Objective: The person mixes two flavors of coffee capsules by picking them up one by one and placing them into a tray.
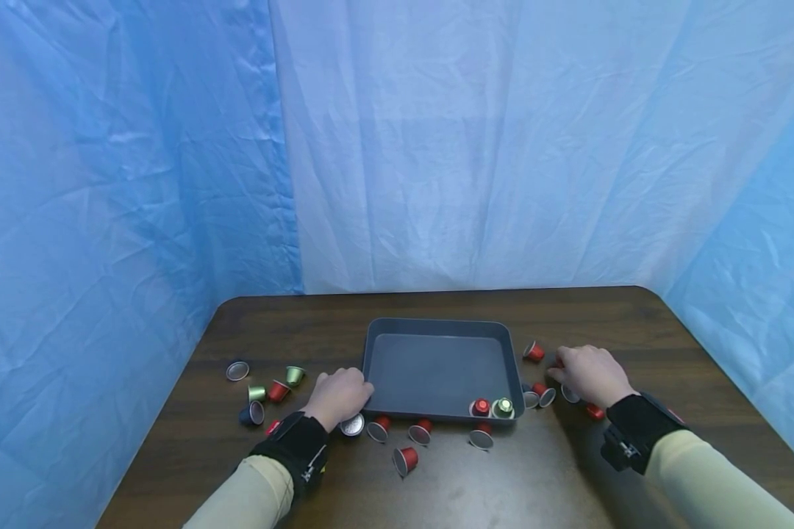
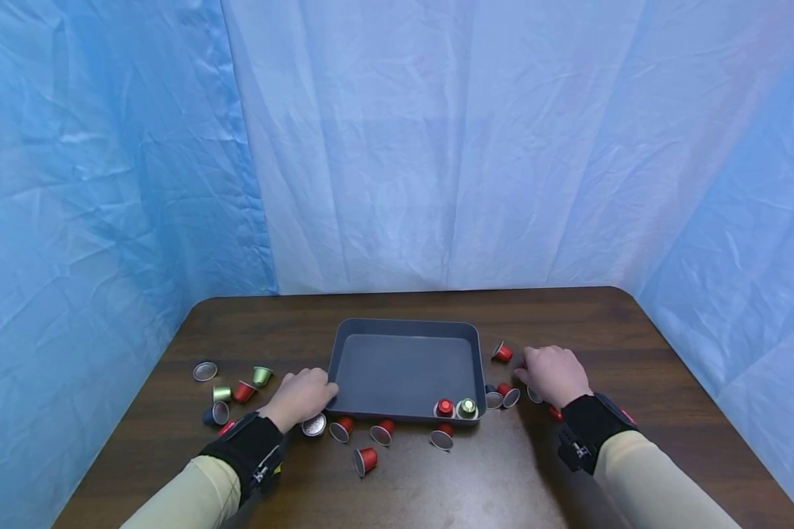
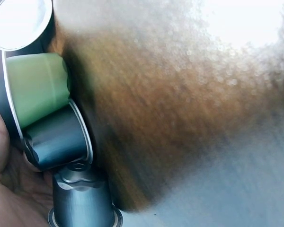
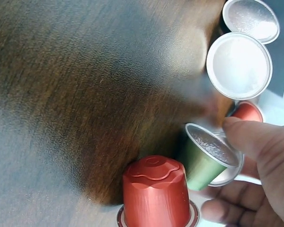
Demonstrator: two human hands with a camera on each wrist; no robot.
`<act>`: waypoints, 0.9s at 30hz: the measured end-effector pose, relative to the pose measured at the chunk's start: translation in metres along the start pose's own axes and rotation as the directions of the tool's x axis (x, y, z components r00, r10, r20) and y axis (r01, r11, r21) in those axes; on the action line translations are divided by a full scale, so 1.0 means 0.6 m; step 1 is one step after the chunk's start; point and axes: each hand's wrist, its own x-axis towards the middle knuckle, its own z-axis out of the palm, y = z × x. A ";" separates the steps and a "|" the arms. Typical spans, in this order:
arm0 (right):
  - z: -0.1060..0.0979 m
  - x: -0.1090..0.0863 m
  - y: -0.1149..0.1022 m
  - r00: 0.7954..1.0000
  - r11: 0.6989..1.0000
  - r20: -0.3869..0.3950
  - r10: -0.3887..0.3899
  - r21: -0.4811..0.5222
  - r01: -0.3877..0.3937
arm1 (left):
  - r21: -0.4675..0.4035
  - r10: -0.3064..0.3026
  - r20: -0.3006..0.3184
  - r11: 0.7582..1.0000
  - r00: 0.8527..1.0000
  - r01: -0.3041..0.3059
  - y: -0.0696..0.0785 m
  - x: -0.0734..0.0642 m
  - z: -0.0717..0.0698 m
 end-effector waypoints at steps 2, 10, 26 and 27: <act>-0.001 0.000 -0.001 1.000 1.000 -0.006 -0.008 -0.003 0.008 | -0.003 0.000 0.000 1.000 1.000 0.000 0.000 0.000 -0.001; -0.002 0.002 -0.002 1.000 1.000 -0.008 -0.022 -0.010 0.022 | -0.007 0.006 -0.006 1.000 1.000 -0.006 0.001 -0.002 -0.002; -0.021 0.002 -0.023 0.977 0.993 -0.177 -0.116 -0.050 0.109 | -0.016 -0.006 -0.010 1.000 1.000 0.006 -0.002 0.001 0.001; -0.022 0.002 -0.025 0.976 0.992 -0.181 -0.121 -0.052 0.113 | -0.015 -0.007 -0.010 1.000 1.000 0.006 -0.002 0.001 0.001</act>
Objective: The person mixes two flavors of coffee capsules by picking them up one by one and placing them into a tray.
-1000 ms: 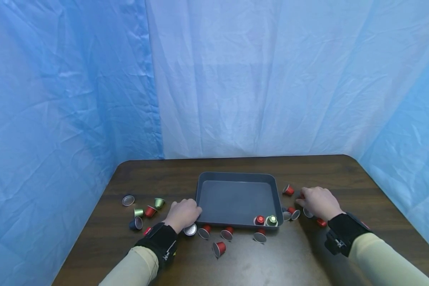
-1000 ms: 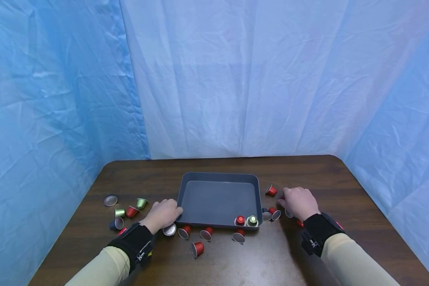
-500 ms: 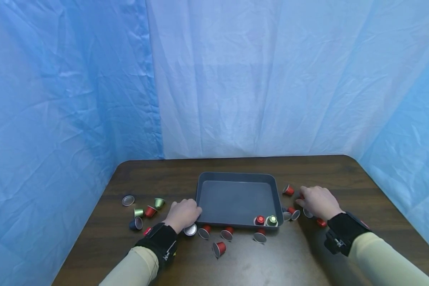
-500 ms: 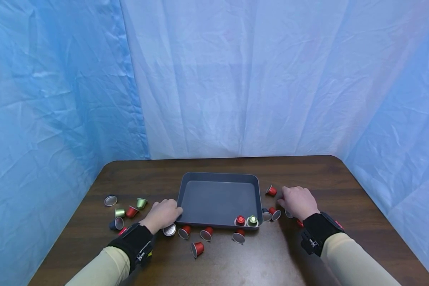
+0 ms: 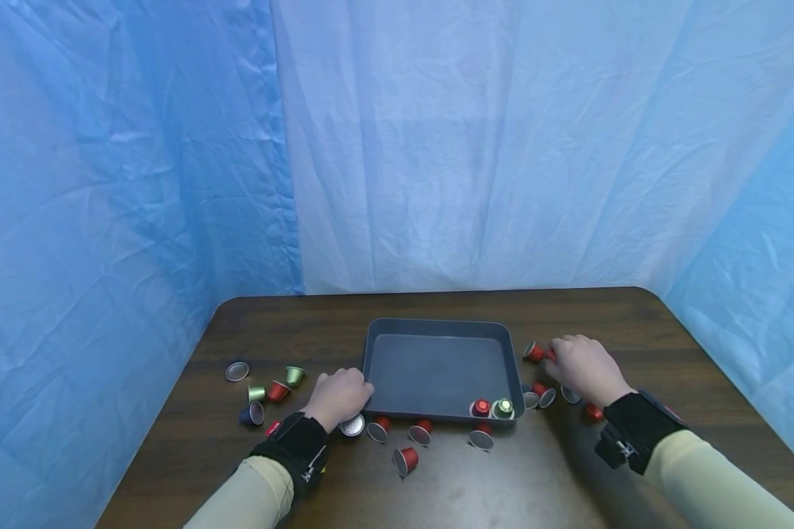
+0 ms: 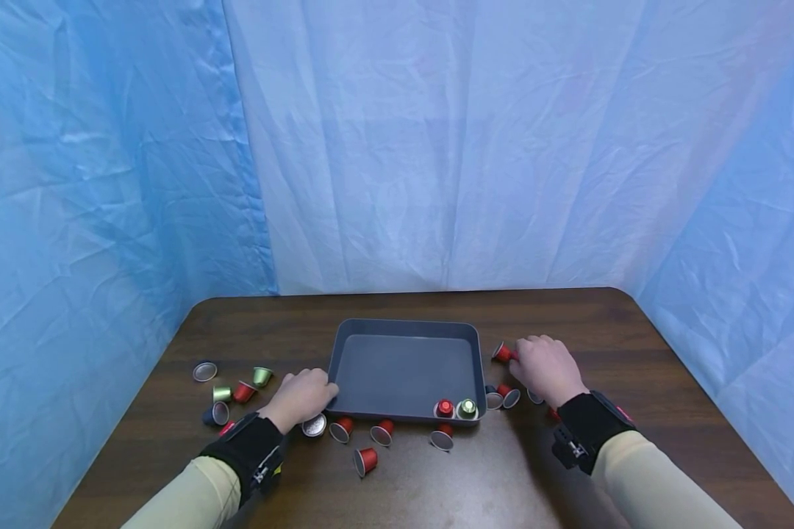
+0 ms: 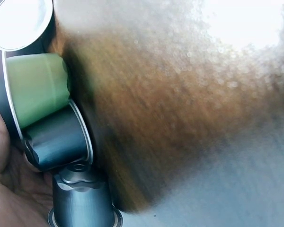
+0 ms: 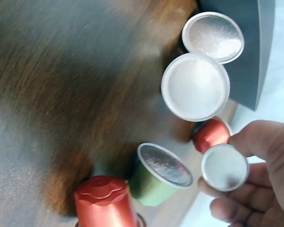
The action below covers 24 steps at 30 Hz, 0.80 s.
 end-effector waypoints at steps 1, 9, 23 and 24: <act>-0.001 0.001 -0.002 1.000 1.000 -0.007 -0.007 -0.007 0.007 | 0.000 0.000 0.000 1.000 1.000 0.000 0.000 0.000 0.000; -0.005 0.006 -0.016 0.996 0.999 -0.069 -0.049 0.007 0.049 | 0.003 0.015 -0.001 1.000 1.000 -0.015 0.000 0.000 -0.001; -0.013 0.008 -0.043 0.962 0.983 -0.215 -0.168 0.042 0.181 | 0.009 0.016 0.000 1.000 1.000 -0.016 0.002 -0.003 -0.004; -0.014 0.008 -0.045 0.960 0.981 -0.218 -0.175 0.049 0.190 | 0.008 0.015 0.000 1.000 1.000 -0.015 0.003 -0.003 -0.004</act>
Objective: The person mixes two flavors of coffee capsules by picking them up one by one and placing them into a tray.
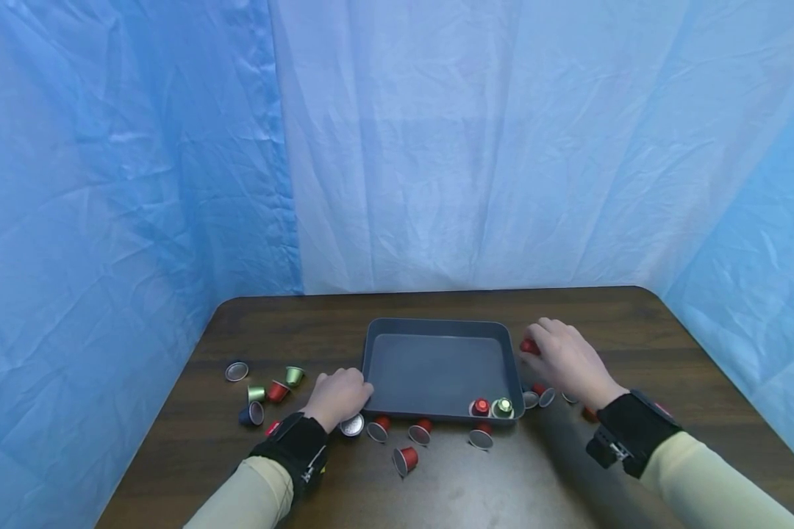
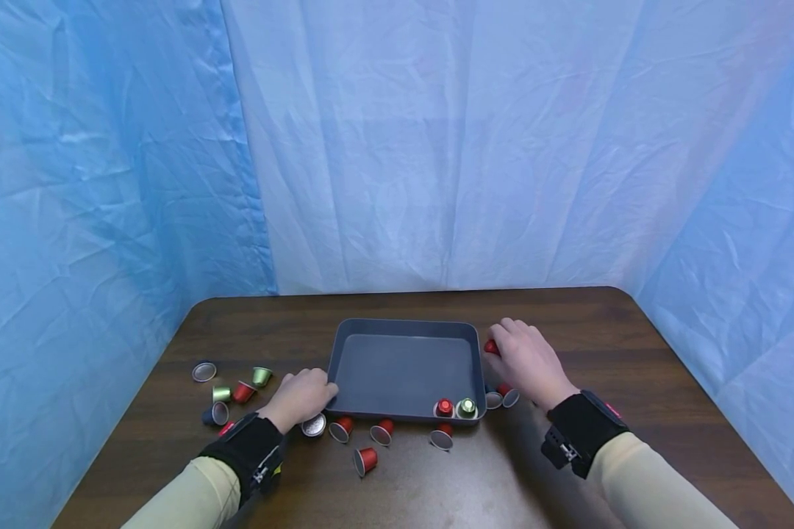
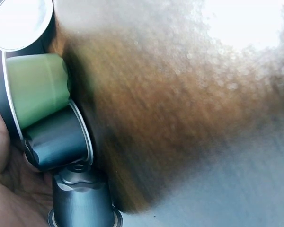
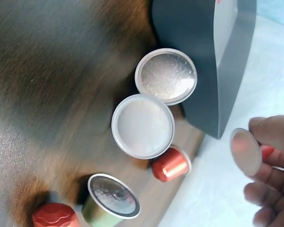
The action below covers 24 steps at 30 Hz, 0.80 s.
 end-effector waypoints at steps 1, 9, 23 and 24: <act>0.000 0.001 -0.002 1.000 1.000 -0.005 -0.011 0.010 0.011 | -0.002 -0.002 0.001 1.000 1.000 0.002 0.000 0.000 0.000; -0.001 0.003 -0.014 0.996 0.996 -0.005 -0.085 0.038 0.085 | -0.005 -0.010 0.007 1.000 1.000 0.010 0.000 0.002 0.002; -0.004 0.004 -0.030 0.995 0.993 0.017 -0.099 0.062 0.097 | -0.012 -0.020 0.010 1.000 1.000 0.020 -0.003 0.003 0.004; -0.004 0.003 -0.030 0.995 0.993 0.016 -0.102 0.063 0.100 | -0.011 -0.021 0.013 1.000 1.000 0.021 -0.003 0.003 0.004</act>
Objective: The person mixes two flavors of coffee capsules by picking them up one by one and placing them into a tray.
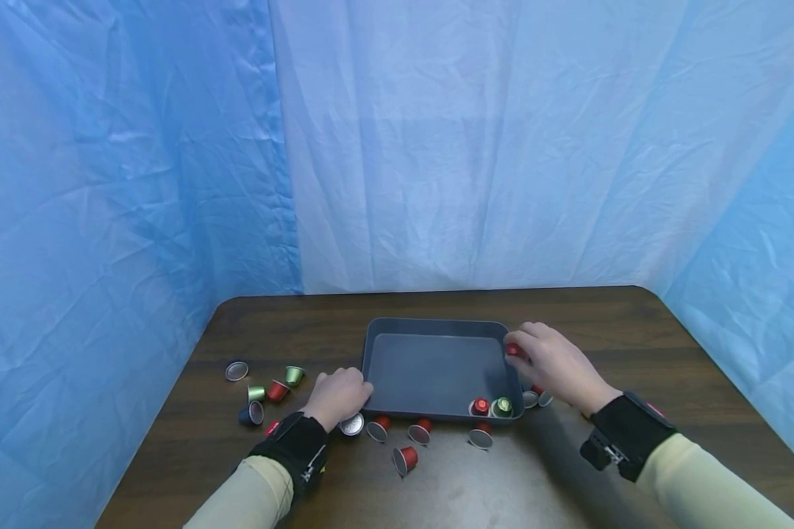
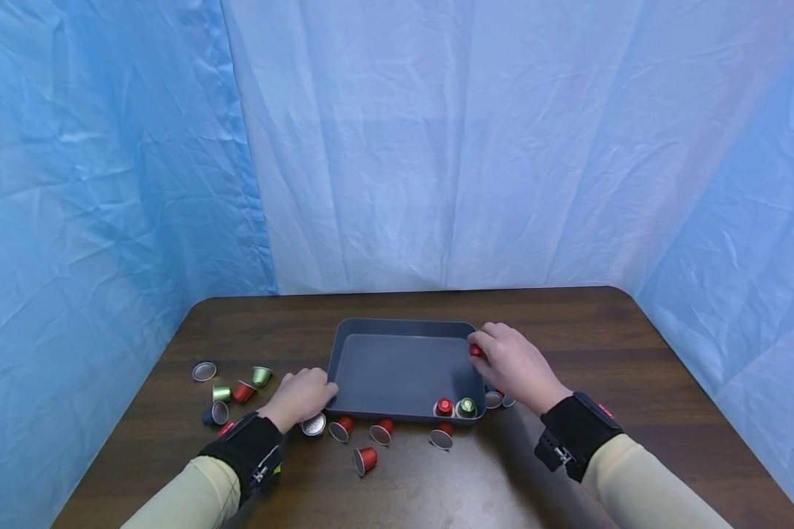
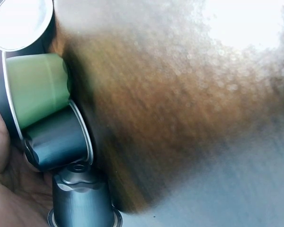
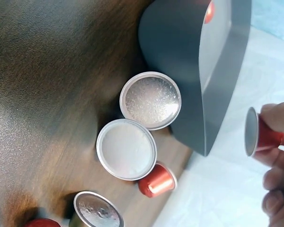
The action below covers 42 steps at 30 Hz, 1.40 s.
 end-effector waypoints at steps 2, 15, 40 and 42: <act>0.000 0.000 -0.001 1.000 1.000 -0.001 -0.007 0.001 0.007 | -0.001 -0.001 0.003 1.000 1.000 0.001 0.001 0.000 0.000; 0.002 0.003 -0.012 0.999 1.000 0.026 -0.023 -0.011 0.024 | 0.006 0.001 0.002 1.000 1.000 -0.001 0.000 0.003 0.001; 0.029 0.011 -0.048 0.984 0.988 0.100 -0.150 0.037 0.147 | 0.018 -0.011 0.007 1.000 1.000 0.011 0.004 0.003 -0.002; 0.031 0.011 -0.052 0.983 0.987 0.101 -0.156 0.053 0.151 | 0.020 -0.007 0.004 1.000 1.000 0.007 0.004 0.003 -0.001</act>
